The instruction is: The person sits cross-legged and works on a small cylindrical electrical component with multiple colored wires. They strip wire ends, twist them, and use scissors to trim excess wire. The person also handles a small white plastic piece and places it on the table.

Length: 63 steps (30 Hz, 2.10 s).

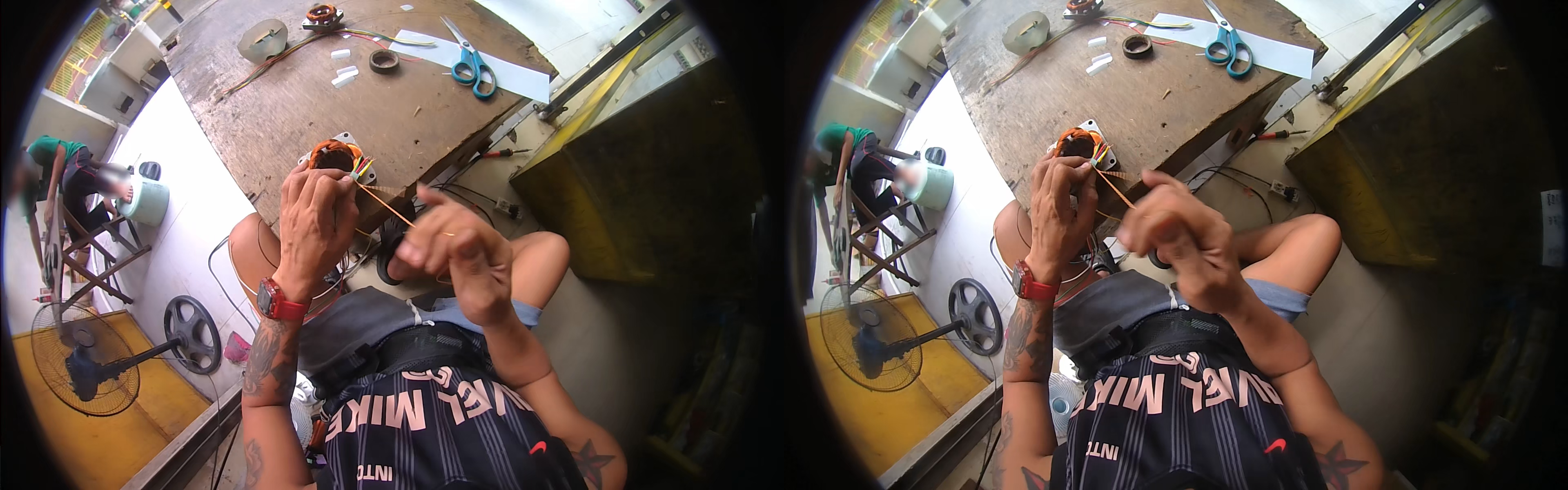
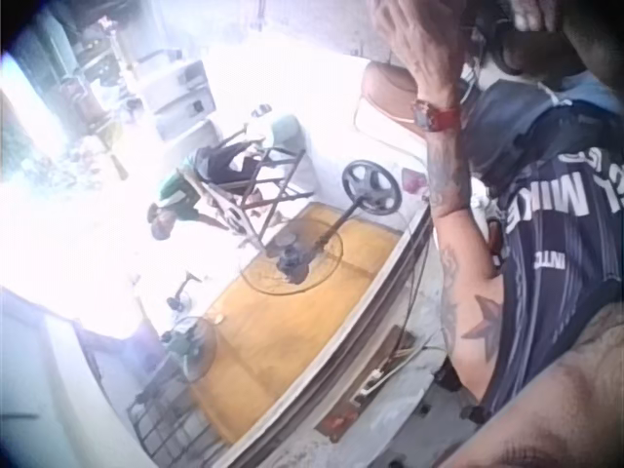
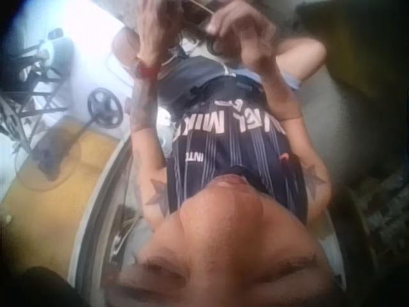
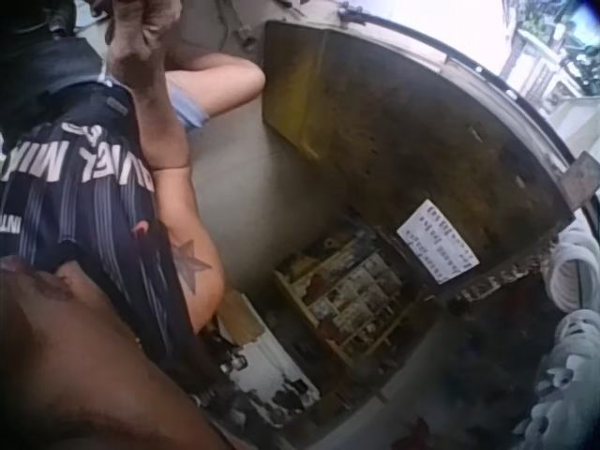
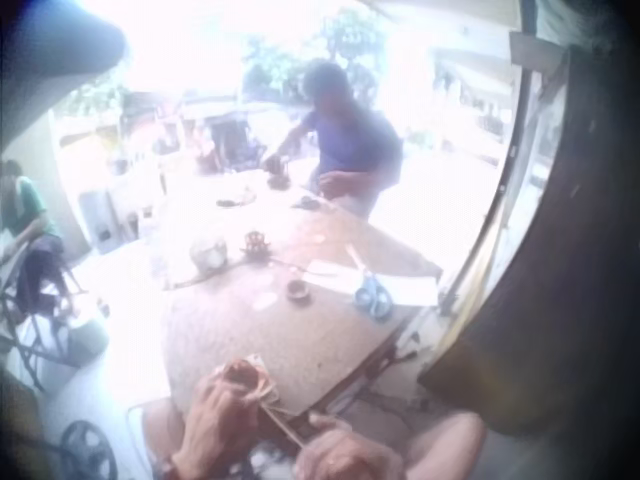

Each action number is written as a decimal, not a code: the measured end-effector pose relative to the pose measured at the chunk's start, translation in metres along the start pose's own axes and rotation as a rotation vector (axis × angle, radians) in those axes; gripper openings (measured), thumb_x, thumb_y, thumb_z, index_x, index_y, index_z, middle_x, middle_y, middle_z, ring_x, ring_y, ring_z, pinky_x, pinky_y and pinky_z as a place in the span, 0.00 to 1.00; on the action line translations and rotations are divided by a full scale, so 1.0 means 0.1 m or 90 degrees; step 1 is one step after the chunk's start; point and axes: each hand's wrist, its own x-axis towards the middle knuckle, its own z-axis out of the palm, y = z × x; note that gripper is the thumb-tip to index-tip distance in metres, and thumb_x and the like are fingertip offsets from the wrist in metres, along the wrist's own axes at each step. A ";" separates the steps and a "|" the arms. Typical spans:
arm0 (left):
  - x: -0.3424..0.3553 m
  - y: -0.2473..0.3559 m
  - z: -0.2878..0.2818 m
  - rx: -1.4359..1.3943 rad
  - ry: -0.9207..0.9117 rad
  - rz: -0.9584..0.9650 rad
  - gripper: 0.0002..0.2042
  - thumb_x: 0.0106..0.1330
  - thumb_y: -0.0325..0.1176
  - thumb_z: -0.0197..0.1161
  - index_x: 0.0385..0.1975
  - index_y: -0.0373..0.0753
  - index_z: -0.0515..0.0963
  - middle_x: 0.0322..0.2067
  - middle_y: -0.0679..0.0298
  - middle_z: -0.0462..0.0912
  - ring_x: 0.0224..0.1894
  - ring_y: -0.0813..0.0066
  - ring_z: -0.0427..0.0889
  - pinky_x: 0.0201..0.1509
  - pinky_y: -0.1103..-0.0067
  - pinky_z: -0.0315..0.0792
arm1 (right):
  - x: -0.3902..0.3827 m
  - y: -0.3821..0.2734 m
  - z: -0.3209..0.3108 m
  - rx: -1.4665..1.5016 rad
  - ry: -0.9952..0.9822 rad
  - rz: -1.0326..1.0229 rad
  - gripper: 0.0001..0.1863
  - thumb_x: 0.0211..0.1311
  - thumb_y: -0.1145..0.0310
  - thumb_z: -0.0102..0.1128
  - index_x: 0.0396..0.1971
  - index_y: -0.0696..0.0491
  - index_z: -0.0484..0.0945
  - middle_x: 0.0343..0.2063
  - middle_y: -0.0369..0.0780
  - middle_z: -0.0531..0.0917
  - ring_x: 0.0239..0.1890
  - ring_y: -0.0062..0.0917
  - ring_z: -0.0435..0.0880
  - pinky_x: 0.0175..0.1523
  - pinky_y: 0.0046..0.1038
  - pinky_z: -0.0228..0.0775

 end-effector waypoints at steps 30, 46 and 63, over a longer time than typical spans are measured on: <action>0.06 -0.07 -0.06 0.036 -0.073 0.025 0.14 0.56 0.25 0.73 0.43 0.43 0.84 0.40 0.64 0.83 0.46 0.59 0.82 0.70 0.54 0.69 | 0.05 0.48 -0.07 -0.098 -0.020 0.413 0.24 0.83 0.56 0.60 0.28 0.58 0.75 0.18 0.35 0.69 0.26 0.13 0.66 0.29 0.28 0.63; 0.07 -0.12 -0.12 0.074 -0.079 0.120 0.17 0.64 0.24 0.71 0.53 0.43 0.81 0.42 0.63 0.85 0.48 0.61 0.84 0.72 0.51 0.70 | 0.12 0.25 -0.04 -0.037 -0.028 0.404 0.23 0.82 0.55 0.63 0.30 0.59 0.75 0.20 0.32 0.68 0.27 0.12 0.64 0.29 0.27 0.60; 0.13 0.16 -0.20 0.044 -0.099 0.006 0.26 0.61 0.47 0.80 0.49 0.37 0.77 0.46 0.55 0.81 0.55 0.49 0.82 0.76 0.51 0.65 | -0.66 0.13 -1.68 0.126 0.064 0.182 0.13 0.79 0.64 0.61 0.55 0.52 0.83 0.69 0.51 0.75 0.63 0.29 0.78 0.59 0.33 0.81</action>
